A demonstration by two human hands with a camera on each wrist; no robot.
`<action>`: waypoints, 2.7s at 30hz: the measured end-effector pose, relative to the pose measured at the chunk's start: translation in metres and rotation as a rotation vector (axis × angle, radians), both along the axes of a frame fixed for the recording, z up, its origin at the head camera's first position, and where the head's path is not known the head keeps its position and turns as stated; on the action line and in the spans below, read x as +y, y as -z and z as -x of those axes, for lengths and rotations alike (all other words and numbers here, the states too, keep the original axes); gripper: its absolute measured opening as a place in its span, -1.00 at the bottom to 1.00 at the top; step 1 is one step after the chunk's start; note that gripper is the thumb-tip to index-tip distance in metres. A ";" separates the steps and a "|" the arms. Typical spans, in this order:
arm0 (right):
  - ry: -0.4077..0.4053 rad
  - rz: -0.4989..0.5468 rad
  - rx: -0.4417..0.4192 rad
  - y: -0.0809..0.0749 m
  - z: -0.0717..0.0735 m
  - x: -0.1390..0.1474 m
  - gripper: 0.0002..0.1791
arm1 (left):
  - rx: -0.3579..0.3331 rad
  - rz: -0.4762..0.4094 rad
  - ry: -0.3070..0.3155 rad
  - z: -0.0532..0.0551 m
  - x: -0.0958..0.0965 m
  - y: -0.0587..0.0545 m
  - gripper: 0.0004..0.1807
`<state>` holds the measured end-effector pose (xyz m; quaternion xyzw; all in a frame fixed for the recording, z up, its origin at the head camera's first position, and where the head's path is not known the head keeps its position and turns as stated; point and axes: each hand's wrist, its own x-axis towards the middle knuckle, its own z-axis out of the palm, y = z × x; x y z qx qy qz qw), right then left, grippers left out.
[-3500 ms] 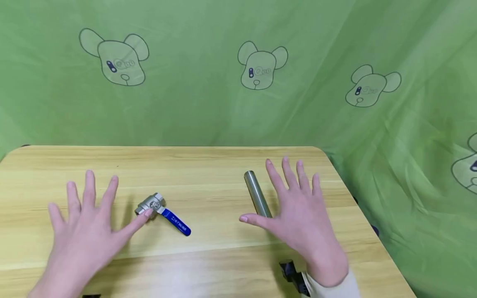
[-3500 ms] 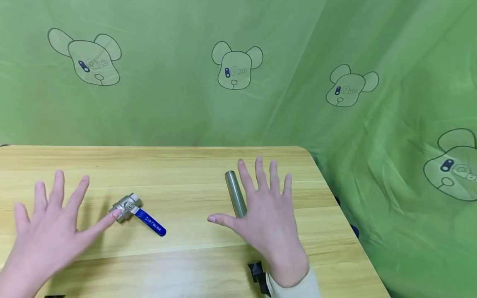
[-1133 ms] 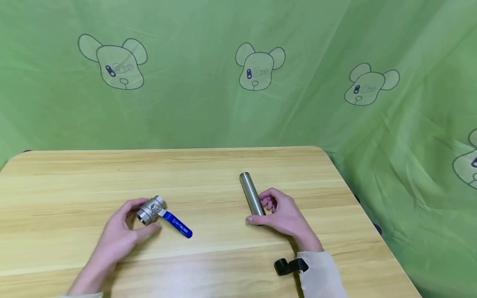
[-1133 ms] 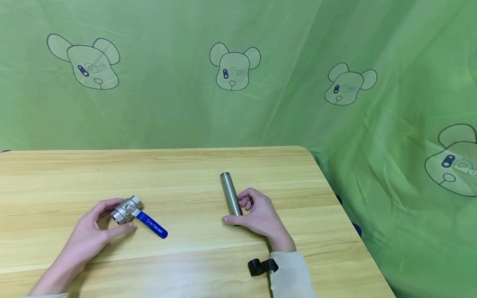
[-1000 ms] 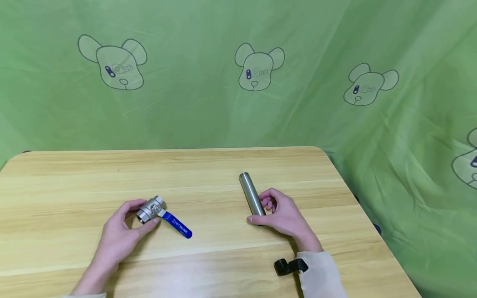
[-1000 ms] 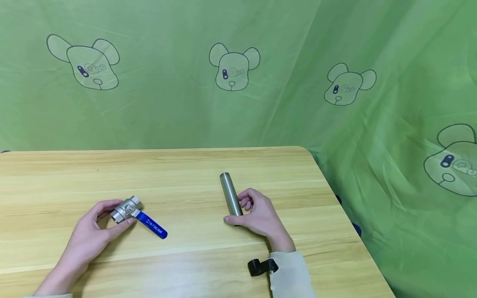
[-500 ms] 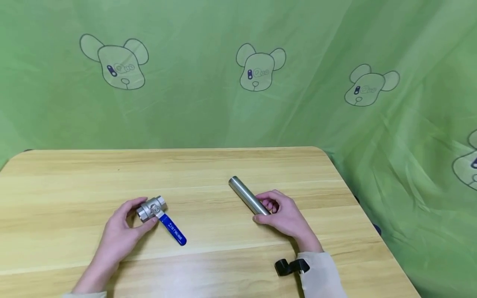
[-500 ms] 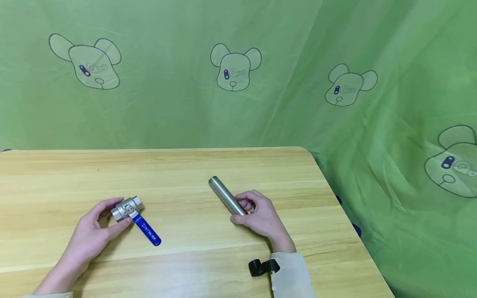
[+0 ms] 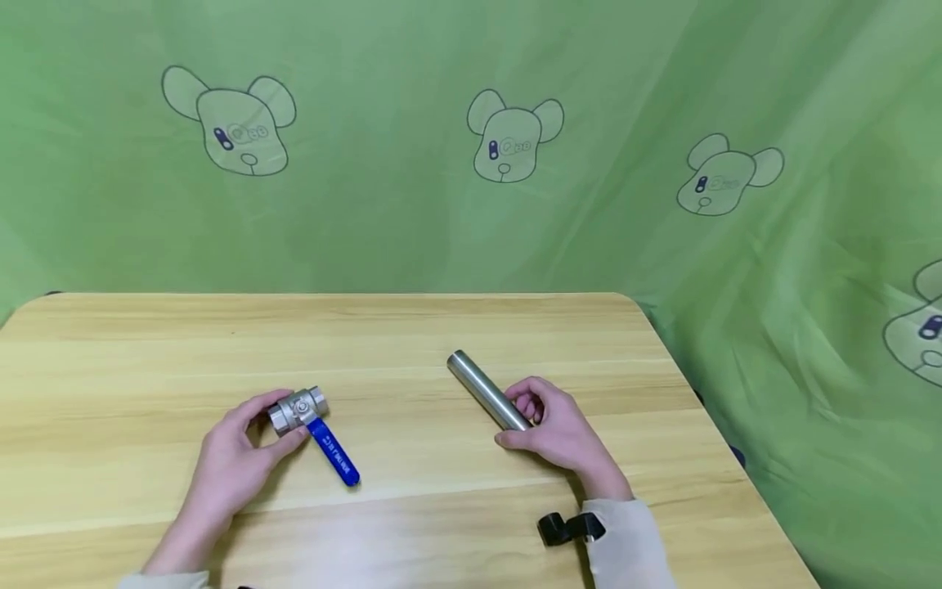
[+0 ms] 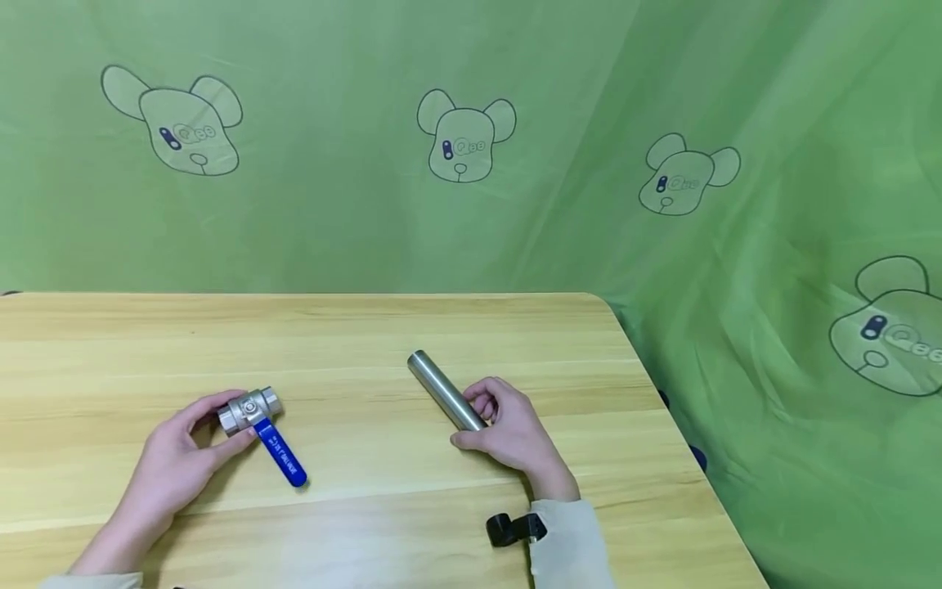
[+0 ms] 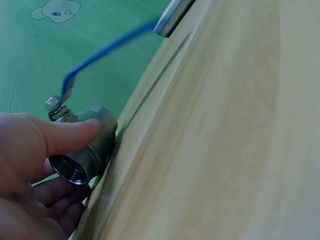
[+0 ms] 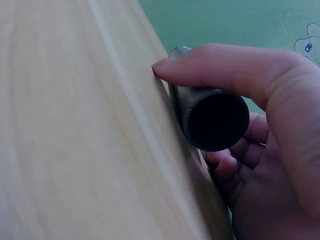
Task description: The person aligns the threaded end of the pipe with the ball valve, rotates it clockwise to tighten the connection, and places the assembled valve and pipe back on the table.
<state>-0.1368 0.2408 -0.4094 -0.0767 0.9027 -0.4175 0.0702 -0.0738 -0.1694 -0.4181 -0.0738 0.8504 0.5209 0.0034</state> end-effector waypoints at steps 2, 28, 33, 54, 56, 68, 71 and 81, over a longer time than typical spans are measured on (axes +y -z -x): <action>0.008 0.010 0.000 0.000 0.000 0.002 -0.39 | -0.004 0.021 0.002 0.001 0.001 0.001 -0.28; 0.213 0.209 0.039 0.005 -0.001 0.006 -0.55 | 0.005 0.038 0.042 -0.001 -0.003 0.004 -0.30; 0.328 0.389 0.000 0.003 0.002 0.004 -0.53 | -0.016 -0.014 0.050 -0.001 -0.006 0.004 -0.27; 0.240 0.875 -0.037 -0.003 0.001 -0.015 -0.70 | 0.066 -0.493 0.074 0.000 -0.002 0.006 -0.36; 0.226 0.884 -0.037 -0.005 -0.001 -0.018 -0.70 | 0.096 -0.546 0.074 0.000 0.001 0.006 -0.43; 0.147 0.903 -0.052 -0.010 -0.006 -0.040 -0.69 | 0.080 -0.694 0.085 -0.003 0.020 0.002 -0.47; 0.138 0.902 -0.049 -0.010 -0.007 -0.043 -0.69 | 0.086 -0.691 0.088 -0.004 0.023 0.000 -0.43; 0.090 0.877 -0.071 -0.010 -0.010 -0.054 -0.67 | 0.047 -0.676 0.088 -0.005 0.035 -0.001 -0.28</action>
